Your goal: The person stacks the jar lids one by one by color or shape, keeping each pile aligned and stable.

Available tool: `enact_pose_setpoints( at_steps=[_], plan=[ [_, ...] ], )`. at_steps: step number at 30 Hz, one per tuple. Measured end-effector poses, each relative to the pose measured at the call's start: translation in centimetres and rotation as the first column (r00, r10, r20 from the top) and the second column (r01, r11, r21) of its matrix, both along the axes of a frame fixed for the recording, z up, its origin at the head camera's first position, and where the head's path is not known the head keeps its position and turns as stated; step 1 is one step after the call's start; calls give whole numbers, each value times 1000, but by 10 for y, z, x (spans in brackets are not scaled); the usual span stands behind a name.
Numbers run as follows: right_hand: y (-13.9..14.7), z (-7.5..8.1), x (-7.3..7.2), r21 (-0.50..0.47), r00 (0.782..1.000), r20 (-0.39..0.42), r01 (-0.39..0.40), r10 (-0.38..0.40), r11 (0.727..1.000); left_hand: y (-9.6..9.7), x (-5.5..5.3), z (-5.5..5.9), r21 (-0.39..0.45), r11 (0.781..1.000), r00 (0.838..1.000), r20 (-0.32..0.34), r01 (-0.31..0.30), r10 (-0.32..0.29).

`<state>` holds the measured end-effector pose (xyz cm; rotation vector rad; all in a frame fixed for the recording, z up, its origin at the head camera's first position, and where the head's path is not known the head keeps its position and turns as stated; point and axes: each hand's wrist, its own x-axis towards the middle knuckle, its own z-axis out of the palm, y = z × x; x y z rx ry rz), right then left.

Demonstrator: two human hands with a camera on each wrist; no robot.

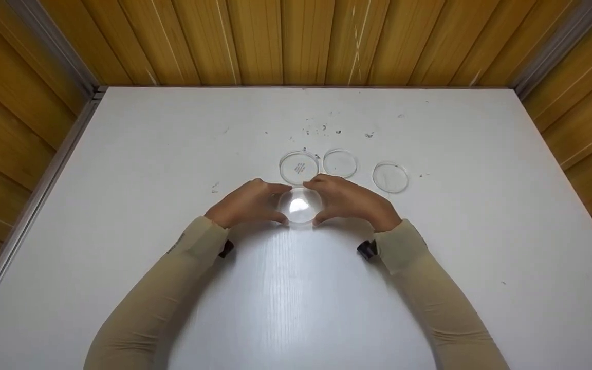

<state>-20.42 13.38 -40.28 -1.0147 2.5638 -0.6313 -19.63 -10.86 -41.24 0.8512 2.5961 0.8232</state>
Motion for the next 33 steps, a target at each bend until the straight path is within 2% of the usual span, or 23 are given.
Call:
enact_pose_setpoints(
  at_steps=[6,13,21,26,33],
  plan=[
    [0,-3,1,-47,1000,-7,-21,21,999,1,3,0,9,1000,999,-32,27,-27],
    [-2,-3,3,-58,1000,14,-20,20,998,1,4,-2,7,999,998,-49,37,-36],
    [-3,-1,4,-35,998,58,17,-15,999,2,4,0,-14,999,999,-29,37,-37],
    [-3,0,4,-32,998,60,12,-11,999,3,4,2,-28,999,999,-13,40,-41],
    [-2,0,2,8,998,65,1,-1,1000,1,3,3,7,998,998,5,65,-65]
  ],
)
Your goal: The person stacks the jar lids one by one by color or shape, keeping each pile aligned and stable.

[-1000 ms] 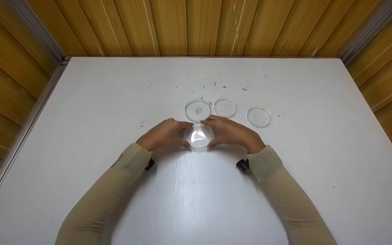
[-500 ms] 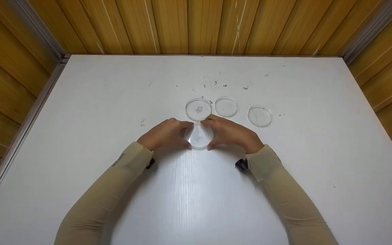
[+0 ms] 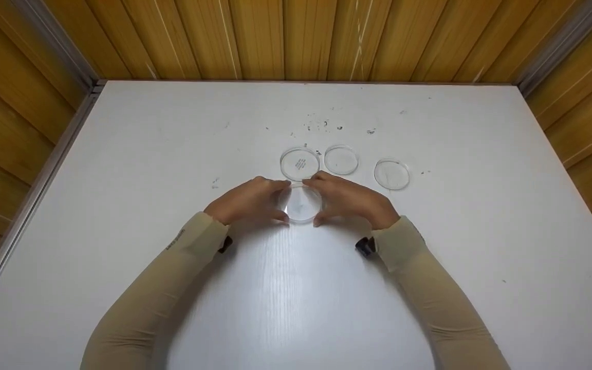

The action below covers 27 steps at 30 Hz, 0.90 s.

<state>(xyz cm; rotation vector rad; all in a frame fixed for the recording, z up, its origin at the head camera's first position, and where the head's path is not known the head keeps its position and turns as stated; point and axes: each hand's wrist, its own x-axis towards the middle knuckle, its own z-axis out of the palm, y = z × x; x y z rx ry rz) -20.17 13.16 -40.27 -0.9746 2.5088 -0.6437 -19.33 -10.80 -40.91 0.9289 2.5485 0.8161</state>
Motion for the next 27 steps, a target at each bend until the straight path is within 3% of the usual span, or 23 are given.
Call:
enact_pose_setpoints(
  at_steps=[3,10,19,27],
  plan=[
    [1,2,-1,9,1000,-9,-8,8,1000,-2,-2,2,-8,1000,1000,7,-6,6],
    [5,13,-7,-12,1000,-10,11,-11,1000,-10,-9,6,11,993,992,57,-118,117],
    [14,19,-28,-72,995,-43,87,-90,994,-15,-28,2,87,974,975,-65,-208,213],
    [15,13,-46,-109,988,-48,141,-147,984,-14,-45,-1,37,962,958,-80,-272,274]
  ],
)
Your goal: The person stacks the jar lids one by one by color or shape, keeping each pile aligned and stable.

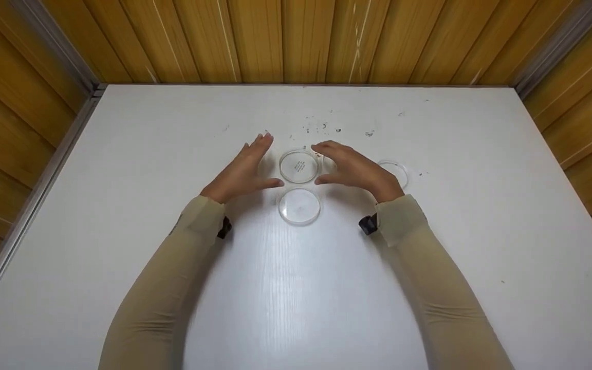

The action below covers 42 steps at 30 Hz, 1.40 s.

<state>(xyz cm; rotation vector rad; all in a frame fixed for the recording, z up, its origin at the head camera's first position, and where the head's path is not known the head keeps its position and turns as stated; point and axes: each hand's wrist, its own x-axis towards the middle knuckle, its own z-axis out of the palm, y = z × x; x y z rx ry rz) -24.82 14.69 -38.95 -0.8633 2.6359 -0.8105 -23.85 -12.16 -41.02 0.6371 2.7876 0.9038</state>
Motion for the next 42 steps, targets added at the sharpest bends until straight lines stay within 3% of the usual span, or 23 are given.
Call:
enact_pose_setpoints(
  at_steps=[13,20,27,42],
  plan=[
    [-8,-7,-21,119,996,59,57,-64,991,14,-21,-2,-84,996,991,132,-4,15],
    [-17,-11,-26,190,990,125,41,-65,981,19,-22,-3,-106,994,980,196,3,18],
    [-19,-14,-27,163,986,150,46,-71,986,23,-22,-6,-76,997,969,247,25,-5],
    [-21,-16,-26,105,986,158,32,-49,994,28,-24,-5,-106,994,972,234,29,-3]
  ],
)
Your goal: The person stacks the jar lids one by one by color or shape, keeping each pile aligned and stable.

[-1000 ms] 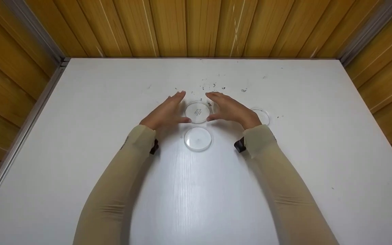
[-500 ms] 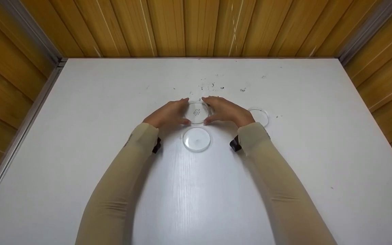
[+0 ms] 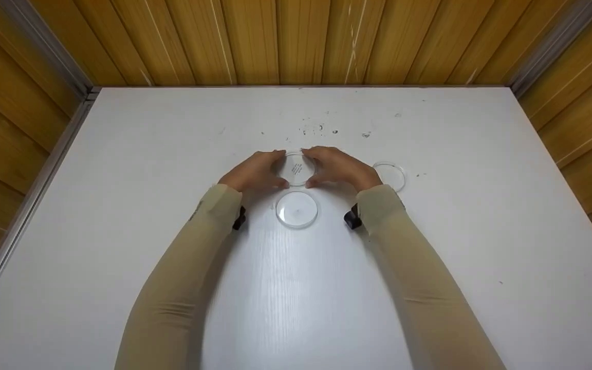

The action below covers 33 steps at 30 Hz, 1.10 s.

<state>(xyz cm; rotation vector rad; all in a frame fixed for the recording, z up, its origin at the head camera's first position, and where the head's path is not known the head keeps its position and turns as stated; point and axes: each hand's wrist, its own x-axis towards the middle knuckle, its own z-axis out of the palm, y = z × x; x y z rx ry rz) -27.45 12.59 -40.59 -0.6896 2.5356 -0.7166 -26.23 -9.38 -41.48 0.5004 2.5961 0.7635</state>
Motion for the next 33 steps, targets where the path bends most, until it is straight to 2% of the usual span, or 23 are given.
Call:
enact_pose_setpoints(
  at_steps=[9,19,23,27,33],
  plan=[
    [2,-4,0,-53,1000,-10,5,-6,999,1,2,2,-19,999,999,-1,-40,40],
    [1,1,3,-71,999,6,40,-40,997,-4,5,5,55,996,997,-36,-72,74],
    [1,6,5,-69,999,-2,38,-39,997,-8,6,9,91,995,996,-75,-45,52],
    [2,11,8,-65,999,-44,16,-19,998,-11,8,12,130,991,993,-115,-19,34],
    [4,17,18,-77,997,-72,-8,2,997,-15,15,15,182,983,992,-120,-12,35]
  ],
)
